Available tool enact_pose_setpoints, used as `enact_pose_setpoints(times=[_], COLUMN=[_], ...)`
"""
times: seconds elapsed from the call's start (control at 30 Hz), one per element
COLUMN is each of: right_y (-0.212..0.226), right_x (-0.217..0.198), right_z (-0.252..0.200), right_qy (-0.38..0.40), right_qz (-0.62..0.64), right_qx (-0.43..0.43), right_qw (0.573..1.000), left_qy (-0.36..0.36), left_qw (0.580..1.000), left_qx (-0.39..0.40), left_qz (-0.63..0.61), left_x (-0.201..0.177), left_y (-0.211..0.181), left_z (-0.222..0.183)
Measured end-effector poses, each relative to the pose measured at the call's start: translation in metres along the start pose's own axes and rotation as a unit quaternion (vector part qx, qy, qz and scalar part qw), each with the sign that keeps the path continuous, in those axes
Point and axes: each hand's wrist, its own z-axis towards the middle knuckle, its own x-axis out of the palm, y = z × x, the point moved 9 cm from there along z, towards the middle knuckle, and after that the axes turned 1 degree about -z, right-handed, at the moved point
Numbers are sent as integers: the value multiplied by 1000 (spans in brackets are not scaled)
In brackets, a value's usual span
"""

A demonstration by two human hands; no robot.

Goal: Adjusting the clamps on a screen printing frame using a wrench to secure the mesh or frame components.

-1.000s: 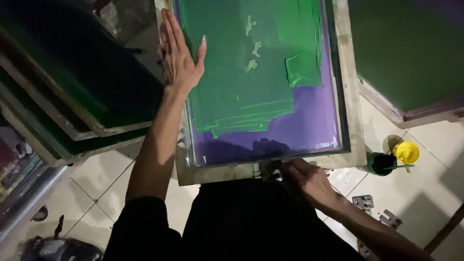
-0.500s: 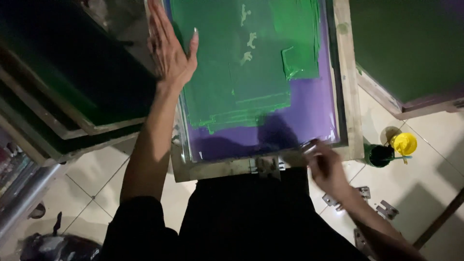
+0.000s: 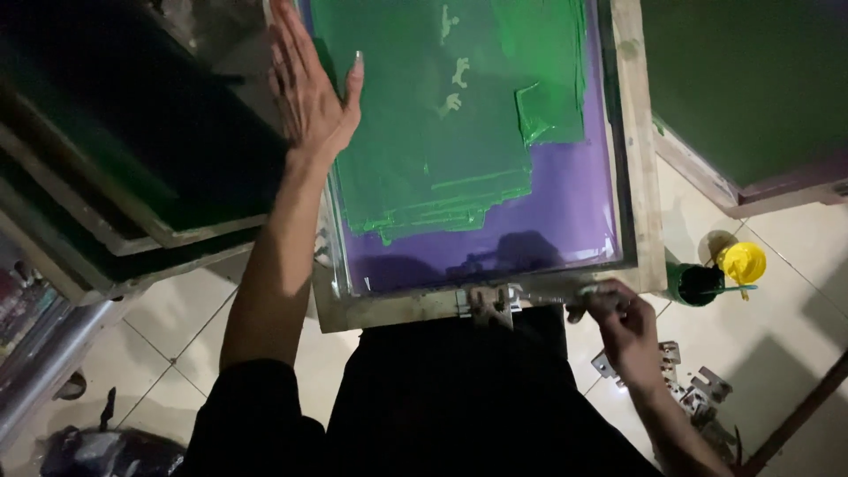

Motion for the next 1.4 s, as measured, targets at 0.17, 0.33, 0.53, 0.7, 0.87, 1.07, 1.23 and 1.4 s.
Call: enact_pose_setpoints(times=[0.17, 0.33, 0.53, 0.7, 0.87, 1.07, 1.23, 1.4], right_y=[-38, -89, -78, -64, -66, -63, -50, -31], right_x=[-12, -30, -22, -13, -17, -22, -18, -4], right_z=[-15, -34, -44, -49, -48, -33, -15, 1], right_qy=[11, -42, -28, -11, -50, -52, 17, 80], right_qz=[21, 44, 31, -27, 9, 26, -81, -214], right_qx=[-15, 118, 98, 101, 106, 91, 96, 239], right_qw=[1000, 991, 994, 994, 993, 994, 992, 944], left_qy=[20, 16, 10, -8, 14, 27, 21, 109], left_qw=[1000, 1000, 1000, 1000, 1000, 1000, 1000, 992], left_qx=[-2, 7, 6, 19, 12, -2, -2, -1], left_qz=[10, -4, -10, -13, -21, -10, 9, 60], left_x=[-3, -10, -6, -12, -11, -10, -12, -11], left_y=[-4, -10, -8, -10, -12, -10, -13, -23], left_z=[2, 4, 1, 1, 3, 5, 8, 10])
